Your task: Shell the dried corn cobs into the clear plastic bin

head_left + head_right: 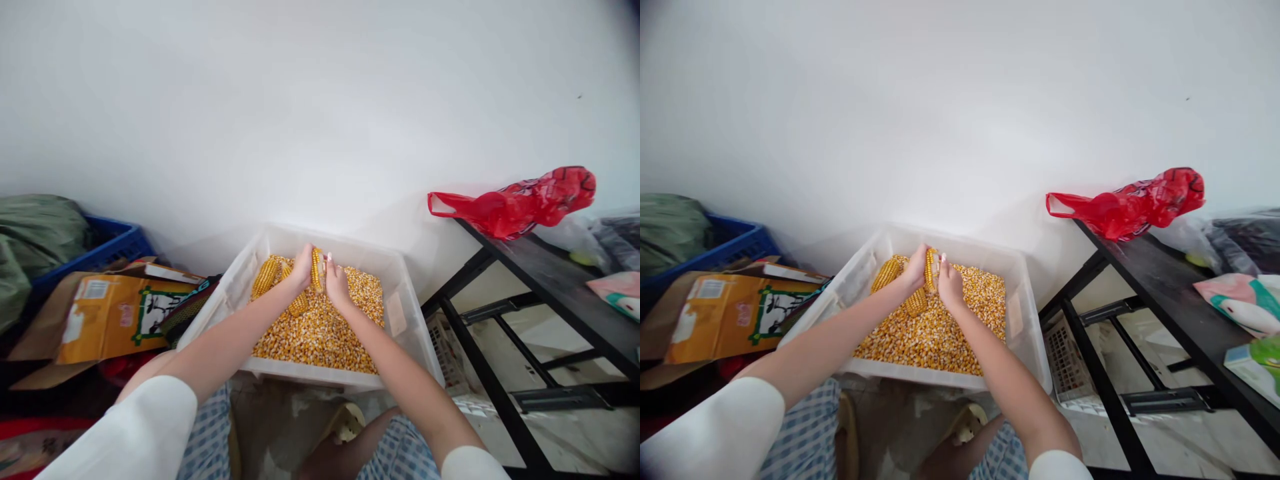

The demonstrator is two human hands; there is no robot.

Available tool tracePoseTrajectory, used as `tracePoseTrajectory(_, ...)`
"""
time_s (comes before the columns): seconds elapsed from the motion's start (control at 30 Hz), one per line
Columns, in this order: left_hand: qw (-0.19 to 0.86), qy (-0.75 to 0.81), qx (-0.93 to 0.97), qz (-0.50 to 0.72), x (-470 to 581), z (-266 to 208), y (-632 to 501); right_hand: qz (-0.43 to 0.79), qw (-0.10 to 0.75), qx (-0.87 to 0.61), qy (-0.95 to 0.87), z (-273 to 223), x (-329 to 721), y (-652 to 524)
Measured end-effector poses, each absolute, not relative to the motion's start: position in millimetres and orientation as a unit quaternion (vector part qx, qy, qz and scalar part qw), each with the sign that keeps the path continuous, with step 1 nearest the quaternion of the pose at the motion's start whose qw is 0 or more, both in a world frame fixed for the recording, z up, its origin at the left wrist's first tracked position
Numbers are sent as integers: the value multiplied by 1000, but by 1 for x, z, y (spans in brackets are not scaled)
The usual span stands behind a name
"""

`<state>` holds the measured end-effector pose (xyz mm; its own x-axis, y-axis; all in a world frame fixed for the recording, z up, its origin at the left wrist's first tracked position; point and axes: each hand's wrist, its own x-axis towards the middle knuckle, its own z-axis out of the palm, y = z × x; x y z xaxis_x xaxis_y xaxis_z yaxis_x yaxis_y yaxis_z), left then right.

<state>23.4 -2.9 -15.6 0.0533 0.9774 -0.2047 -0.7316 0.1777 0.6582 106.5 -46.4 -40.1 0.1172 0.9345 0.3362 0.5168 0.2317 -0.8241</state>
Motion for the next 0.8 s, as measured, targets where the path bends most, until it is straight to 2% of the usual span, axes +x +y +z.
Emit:
tracePoseTrajectory(0.17,625,359,330,610,32,-17,-8,221,464,-576,-636,-33,106,-46)
tracePoseTrajectory(0.3,610,373,346,607,33,-24,-6,228,468,-583,-623,-37,106,-45)
tracePoseTrajectory(0.4,558,407,368,622,31,-27,-5,252,460,-614,-589,-40,107,-42)
tracePoseTrajectory(0.67,508,382,481,604,38,-27,-12,302,544,-525,-581,-39,110,-30)
tracePoseTrajectory(0.8,516,399,478,588,36,-31,-12,311,553,-495,-594,-43,112,-31)
